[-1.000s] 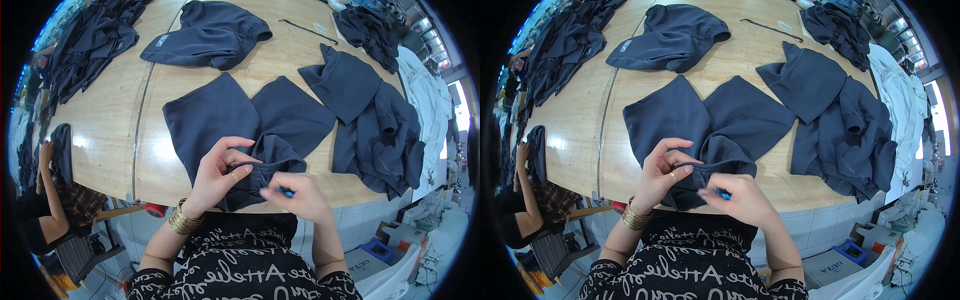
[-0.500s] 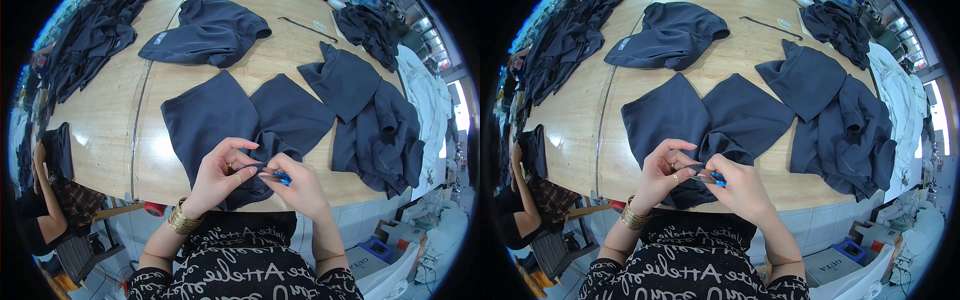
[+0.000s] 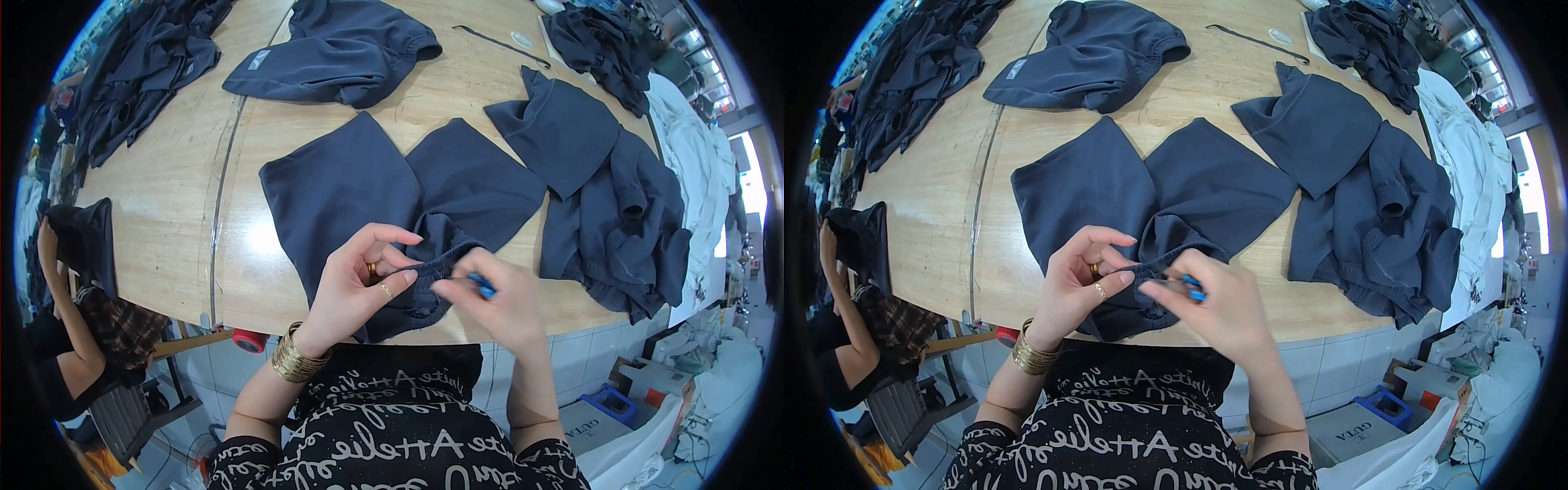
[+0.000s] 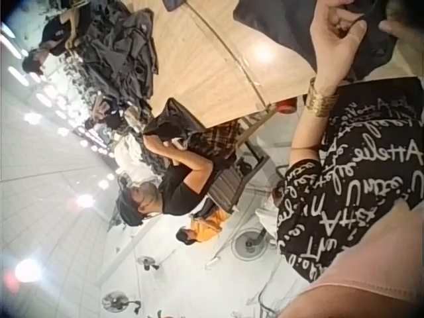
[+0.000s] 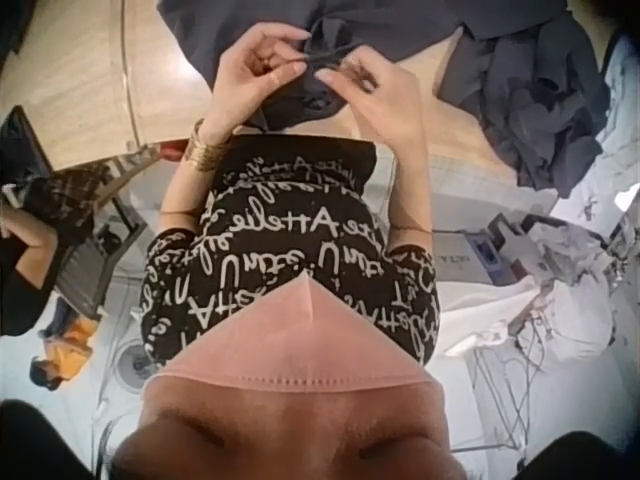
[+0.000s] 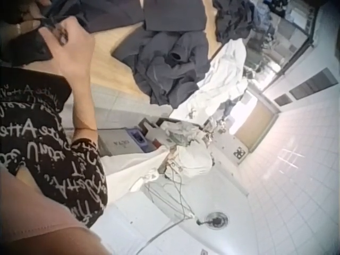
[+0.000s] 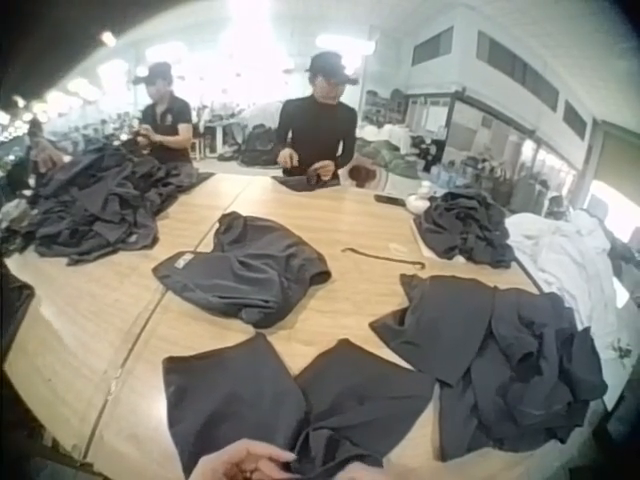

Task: Trimming loose threads from manufactured garments using hand snips.

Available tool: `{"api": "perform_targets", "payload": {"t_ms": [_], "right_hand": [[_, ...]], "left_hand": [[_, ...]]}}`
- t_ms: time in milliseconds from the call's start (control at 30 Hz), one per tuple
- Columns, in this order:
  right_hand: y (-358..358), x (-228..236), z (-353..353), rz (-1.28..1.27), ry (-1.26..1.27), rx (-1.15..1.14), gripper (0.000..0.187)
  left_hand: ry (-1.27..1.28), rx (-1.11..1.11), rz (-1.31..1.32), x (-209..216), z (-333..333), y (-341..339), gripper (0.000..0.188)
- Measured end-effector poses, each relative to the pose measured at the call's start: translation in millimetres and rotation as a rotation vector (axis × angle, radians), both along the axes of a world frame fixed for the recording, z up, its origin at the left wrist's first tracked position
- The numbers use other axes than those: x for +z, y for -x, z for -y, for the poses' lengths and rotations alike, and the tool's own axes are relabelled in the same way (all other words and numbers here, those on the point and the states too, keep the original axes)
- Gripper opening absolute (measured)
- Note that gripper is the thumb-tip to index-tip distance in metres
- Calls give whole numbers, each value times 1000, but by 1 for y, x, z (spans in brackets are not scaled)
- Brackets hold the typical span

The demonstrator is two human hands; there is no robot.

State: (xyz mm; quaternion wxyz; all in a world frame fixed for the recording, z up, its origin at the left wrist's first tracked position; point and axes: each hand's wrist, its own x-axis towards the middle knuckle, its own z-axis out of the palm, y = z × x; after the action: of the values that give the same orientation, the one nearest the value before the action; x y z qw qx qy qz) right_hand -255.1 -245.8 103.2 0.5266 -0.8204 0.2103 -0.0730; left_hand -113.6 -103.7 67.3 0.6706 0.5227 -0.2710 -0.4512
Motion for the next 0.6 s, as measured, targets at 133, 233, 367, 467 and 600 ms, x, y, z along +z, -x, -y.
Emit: {"api": "perform_targets", "payload": {"t_ms": [133,233,367,467,600], "right_hand": [[-4,-7,-6,-3,151,44,19],[2,1,2,-19,-72,85,17],[8,13,11,61,-476,-28,16],[16,6,16,210,-522,-170,13],[6,2,5,246,-231,-320,7]], "left_hand": [[2,1,142,-4,2,2,35],[-5,-15,94,-5,0,-1,35],[0,-1,114,-4,1,-3,34],[7,-9,92,-7,2,-4,33],[3,-9,67,-6,3,-3,32]]}}
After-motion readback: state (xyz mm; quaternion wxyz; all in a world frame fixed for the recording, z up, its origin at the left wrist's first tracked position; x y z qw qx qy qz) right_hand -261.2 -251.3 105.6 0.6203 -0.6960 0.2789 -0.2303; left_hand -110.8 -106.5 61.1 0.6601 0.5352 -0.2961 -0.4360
